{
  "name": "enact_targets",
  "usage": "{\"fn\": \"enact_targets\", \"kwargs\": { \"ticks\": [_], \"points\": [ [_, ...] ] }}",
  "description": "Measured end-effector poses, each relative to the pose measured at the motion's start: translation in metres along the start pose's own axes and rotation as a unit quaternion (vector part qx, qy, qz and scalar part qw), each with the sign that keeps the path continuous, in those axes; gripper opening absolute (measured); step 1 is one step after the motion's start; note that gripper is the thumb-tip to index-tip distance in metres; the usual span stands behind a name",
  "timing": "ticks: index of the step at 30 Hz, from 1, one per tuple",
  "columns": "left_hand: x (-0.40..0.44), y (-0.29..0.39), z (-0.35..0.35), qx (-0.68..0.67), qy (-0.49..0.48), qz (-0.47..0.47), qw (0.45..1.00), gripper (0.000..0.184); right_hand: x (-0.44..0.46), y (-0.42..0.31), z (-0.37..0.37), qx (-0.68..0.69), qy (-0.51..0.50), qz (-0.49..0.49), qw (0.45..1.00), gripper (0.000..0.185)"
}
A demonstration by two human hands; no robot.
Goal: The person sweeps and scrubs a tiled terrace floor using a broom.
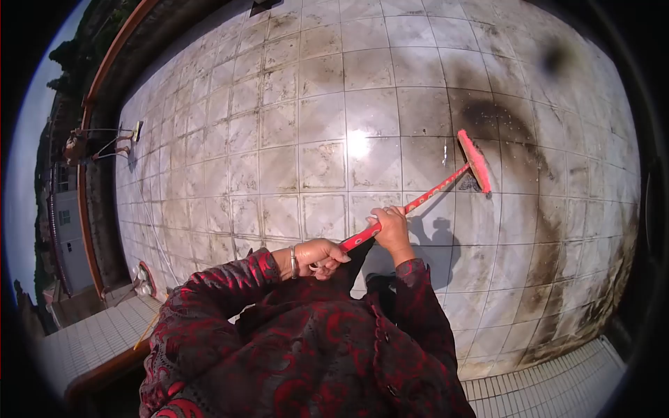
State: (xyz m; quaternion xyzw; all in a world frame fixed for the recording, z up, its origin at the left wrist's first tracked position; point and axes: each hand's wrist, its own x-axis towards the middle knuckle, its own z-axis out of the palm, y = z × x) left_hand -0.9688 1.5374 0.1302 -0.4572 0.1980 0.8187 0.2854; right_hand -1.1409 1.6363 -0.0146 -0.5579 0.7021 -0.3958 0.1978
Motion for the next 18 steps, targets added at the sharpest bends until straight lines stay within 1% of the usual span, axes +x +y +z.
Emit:
{"fn": "enact_targets", "kwargs": {
  "ticks": [1,2,3,5,6,7,9,12,15,16,18],
  "points": [
    [-0.002,0.0,0.001,-0.039,-0.014,0.019,0.999,0.032,0.017,-0.001,-0.003,0.002,-0.02,-0.027,0.999,0.012],
    [-0.008,-0.002,0.001,-0.058,-0.049,0.036,0.996,0.029,0.035,-0.006,-0.005,0.005,-0.04,-0.054,0.998,0.013],
    [-0.018,-0.001,0.008,-0.063,0.008,0.035,0.997,0.022,0.049,-0.017,-0.006,0.004,-0.058,-0.071,0.996,0.011],
    [-0.039,-0.004,0.013,-0.01,0.053,0.058,0.997,0.015,0.058,-0.038,-0.01,0.002,-0.092,-0.099,0.991,0.01],
    [-0.042,-0.013,0.007,-0.03,0.011,0.053,0.998,0.023,0.057,-0.045,-0.006,-0.003,-0.117,-0.103,0.988,0.009],
    [-0.046,-0.019,0.006,-0.029,0.039,0.056,0.997,0.023,0.055,-0.047,-0.001,0.005,-0.139,-0.105,0.985,0.009],
    [-0.036,-0.035,-0.005,-0.049,0.07,0.033,0.996,0.025,0.043,-0.045,0.013,0.018,-0.179,-0.105,0.978,0.01],
    [-0.02,-0.042,0.001,-0.063,0.097,0.022,0.993,0.026,0.019,-0.033,0.025,0.023,-0.202,-0.114,0.972,0.01],
    [-0.002,-0.063,0.006,-0.088,0.023,0.058,0.994,0.021,0.0,-0.018,0.017,0.001,-0.209,-0.136,0.968,0.01],
    [0.005,-0.071,0.016,-0.081,0.052,0.068,0.993,0.023,-0.009,-0.015,0.014,0.0,-0.216,-0.112,0.97,0.009],
    [0.01,-0.08,0.034,-0.095,0.069,0.064,0.991,0.025,-0.027,-0.009,0.007,0.015,-0.201,-0.127,0.971,0.01]
  ]
}}
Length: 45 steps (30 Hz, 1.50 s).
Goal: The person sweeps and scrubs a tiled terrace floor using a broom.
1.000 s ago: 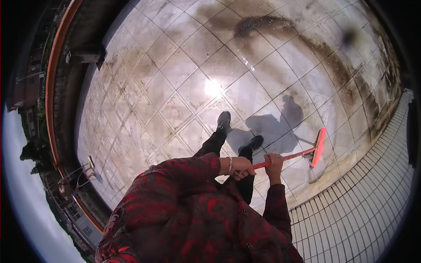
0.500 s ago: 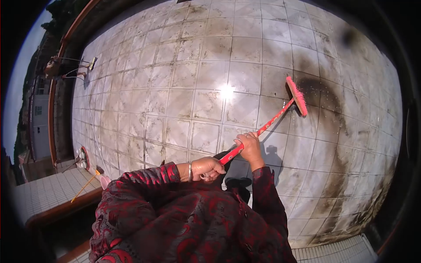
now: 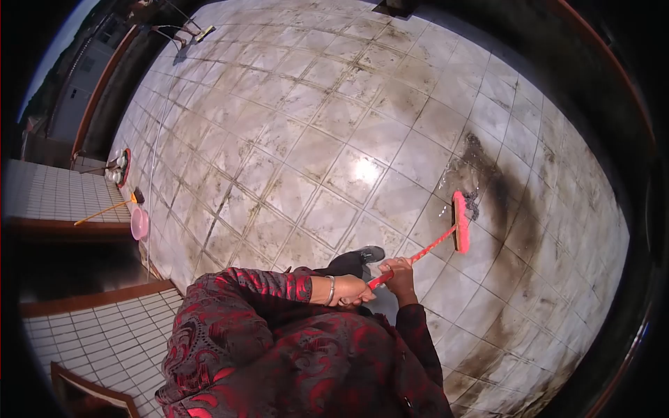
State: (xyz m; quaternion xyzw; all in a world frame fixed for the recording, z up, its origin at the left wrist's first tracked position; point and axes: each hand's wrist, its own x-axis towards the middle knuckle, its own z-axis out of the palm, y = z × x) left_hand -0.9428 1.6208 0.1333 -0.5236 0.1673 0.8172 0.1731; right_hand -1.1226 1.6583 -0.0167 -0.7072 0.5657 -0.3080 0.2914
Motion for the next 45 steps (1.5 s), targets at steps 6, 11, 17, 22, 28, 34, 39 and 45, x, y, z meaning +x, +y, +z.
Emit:
{"fn": "enact_targets", "kwargs": {
  "ticks": [6,11,17,22,28,34,39,45],
  "points": [
    [-0.006,-0.059,0.03,0.03,-0.037,0.019,0.999,0.026,-0.066,-0.034,-0.016,-0.002,-0.047,0.043,0.998,0.012],
    [-0.024,-0.115,0.043,0.069,0.037,0.087,0.993,0.025,-0.126,-0.072,-0.005,0.0,-0.083,0.061,0.995,0.012],
    [-0.034,-0.176,0.012,0.185,0.066,0.203,0.959,0.028,-0.182,-0.075,0.035,-0.031,-0.132,0.107,0.985,0.015],
    [-0.051,-0.208,-0.022,0.033,0.095,0.274,0.956,0.028,-0.221,-0.036,0.071,-0.049,-0.195,0.142,0.969,0.016],
    [-0.071,-0.257,-0.086,-0.13,0.15,0.333,0.922,0.024,-0.198,-0.069,0.081,-0.065,-0.325,0.166,0.929,0.017],
    [-0.08,-0.376,-0.202,-0.273,0.27,0.322,0.865,0.026,-0.116,-0.134,0.127,-0.03,-0.332,0.225,0.915,0.017],
    [-0.087,-0.566,-0.298,-0.464,0.407,0.168,0.769,0.027,-0.008,-0.24,0.209,-0.005,-0.334,0.262,0.905,0.017],
    [-0.098,-0.738,-0.3,-0.602,0.475,0.036,0.641,0.022,0.117,-0.389,0.293,0.104,-0.279,0.155,0.942,0.012]
  ]
}}
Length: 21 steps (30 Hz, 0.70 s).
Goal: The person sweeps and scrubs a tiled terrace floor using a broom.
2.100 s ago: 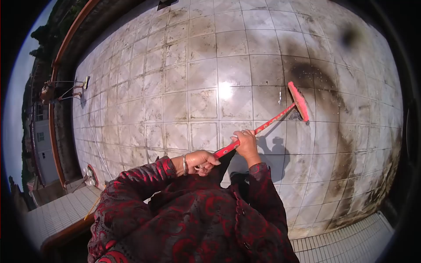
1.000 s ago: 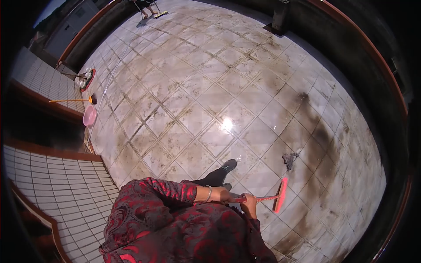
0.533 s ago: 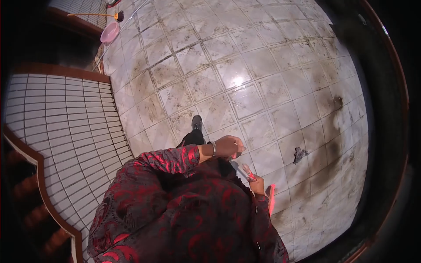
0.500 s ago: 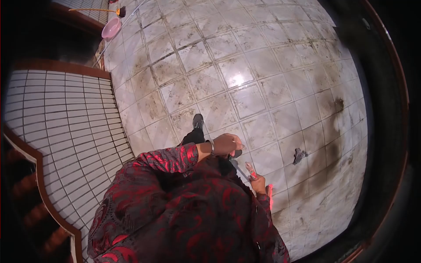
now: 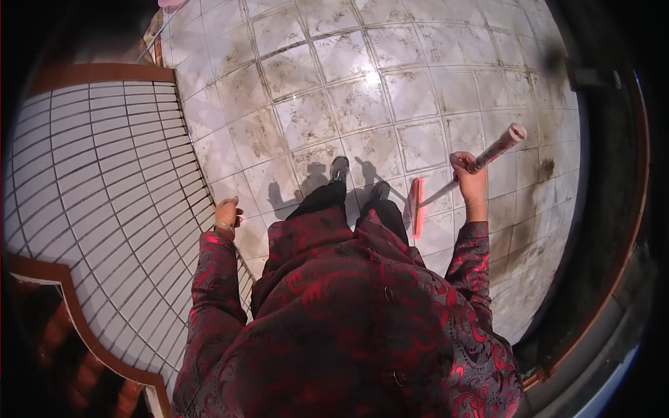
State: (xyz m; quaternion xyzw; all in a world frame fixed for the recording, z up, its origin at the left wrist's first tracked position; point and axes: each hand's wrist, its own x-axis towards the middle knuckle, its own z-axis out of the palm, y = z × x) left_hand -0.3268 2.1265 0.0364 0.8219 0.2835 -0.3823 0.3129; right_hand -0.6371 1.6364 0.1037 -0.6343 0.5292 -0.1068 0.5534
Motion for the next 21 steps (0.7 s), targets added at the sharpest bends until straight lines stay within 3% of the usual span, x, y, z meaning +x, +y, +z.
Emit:
{"fn": "enact_targets", "kwargs": {
  "ticks": [5,7,11,15,18,21],
  "points": [
    [0.021,-0.031,-0.008,-0.067,-0.013,-0.076,0.995,0.021,0.053,-0.111,-0.007,0.1,0.055,-0.148,0.982,0.018],
    [0.018,-0.03,0.006,-0.053,-0.046,-0.094,0.993,0.023,0.073,-0.127,-0.007,0.116,0.06,-0.22,0.967,0.023],
    [0.042,-0.025,0.038,-0.001,-0.1,-0.07,0.993,0.033,0.128,-0.143,0.029,0.147,0.082,-0.272,0.947,0.02],
    [0.016,0.074,0.048,-0.04,-0.095,-0.037,0.994,0.03,0.2,-0.116,0.085,0.09,0.096,-0.232,0.964,0.018],
    [0.009,0.147,0.043,-0.052,-0.091,0.0,0.994,0.03,0.227,-0.148,0.103,0.128,0.101,-0.241,0.957,0.017],
    [0.024,0.179,0.041,-0.115,-0.107,0.063,0.986,0.029,0.238,-0.174,0.119,0.021,0.07,-0.28,0.957,0.018]
  ]
}}
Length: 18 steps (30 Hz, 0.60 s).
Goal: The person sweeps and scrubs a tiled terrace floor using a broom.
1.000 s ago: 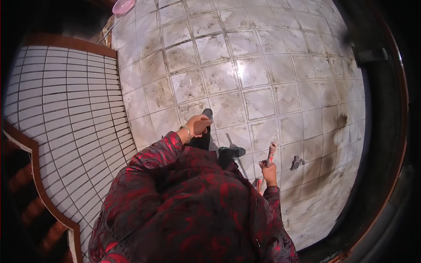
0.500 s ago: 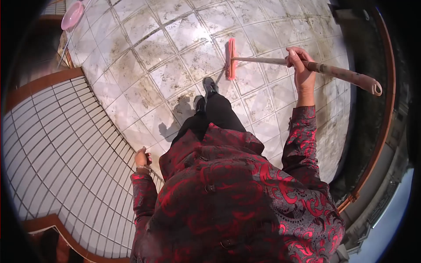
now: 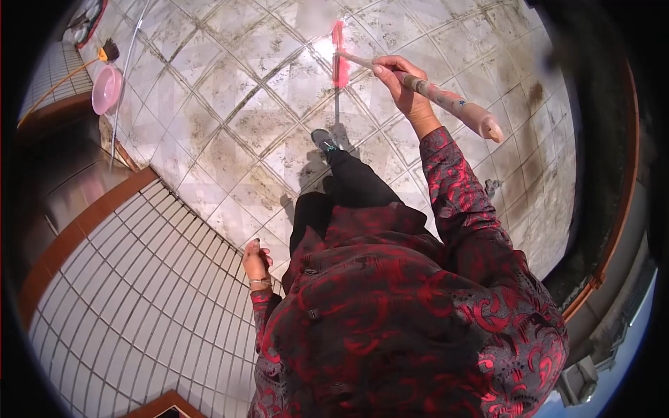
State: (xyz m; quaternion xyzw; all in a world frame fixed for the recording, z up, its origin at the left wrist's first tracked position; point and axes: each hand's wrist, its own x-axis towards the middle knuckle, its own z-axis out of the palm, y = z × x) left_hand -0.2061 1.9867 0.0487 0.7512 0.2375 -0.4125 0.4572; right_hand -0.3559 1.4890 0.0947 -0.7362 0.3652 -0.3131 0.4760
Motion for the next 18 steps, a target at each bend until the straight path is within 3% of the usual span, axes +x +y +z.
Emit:
{"fn": "enact_targets", "kwargs": {
  "ticks": [2,5,7,10,11,12,15,16,18],
  "points": [
    [0.01,0.01,0.006,0.011,-0.002,-0.014,1.0,0.028,0.002,-0.004,0.014,0.044,-0.05,-0.007,0.998,0.021],
    [0.023,0.012,0.009,0.075,-0.016,-0.057,0.995,0.027,-0.022,0.024,0.029,-0.123,-0.119,-0.069,0.983,0.03],
    [0.032,0.014,0.007,0.137,-0.008,-0.082,0.987,0.028,-0.049,-0.002,0.023,-0.231,-0.138,-0.062,0.961,0.037],
    [0.095,-0.018,-0.042,0.201,-0.058,-0.093,0.973,0.029,-0.091,0.003,0.015,-0.114,-0.199,0.055,0.972,0.038],
    [0.105,-0.011,-0.044,0.217,-0.078,-0.094,0.969,0.029,-0.104,0.015,0.014,-0.097,-0.227,0.05,0.968,0.036],
    [0.112,-0.004,-0.05,0.226,-0.069,-0.093,0.967,0.028,-0.118,0.025,0.017,-0.012,-0.219,0.145,0.965,0.035],
    [0.116,0.026,-0.051,0.23,-0.039,-0.095,0.968,0.027,-0.135,0.013,0.015,0.223,-0.166,0.42,0.864,0.034],
    [0.146,0.026,-0.064,0.279,-0.053,-0.081,0.955,0.03,-0.147,0.029,0.03,0.28,-0.113,0.416,0.858,0.031],
    [0.148,0.04,-0.061,0.288,-0.055,-0.07,0.954,0.033,-0.163,0.024,0.047,0.36,-0.069,0.484,0.795,0.029]
  ]
}}
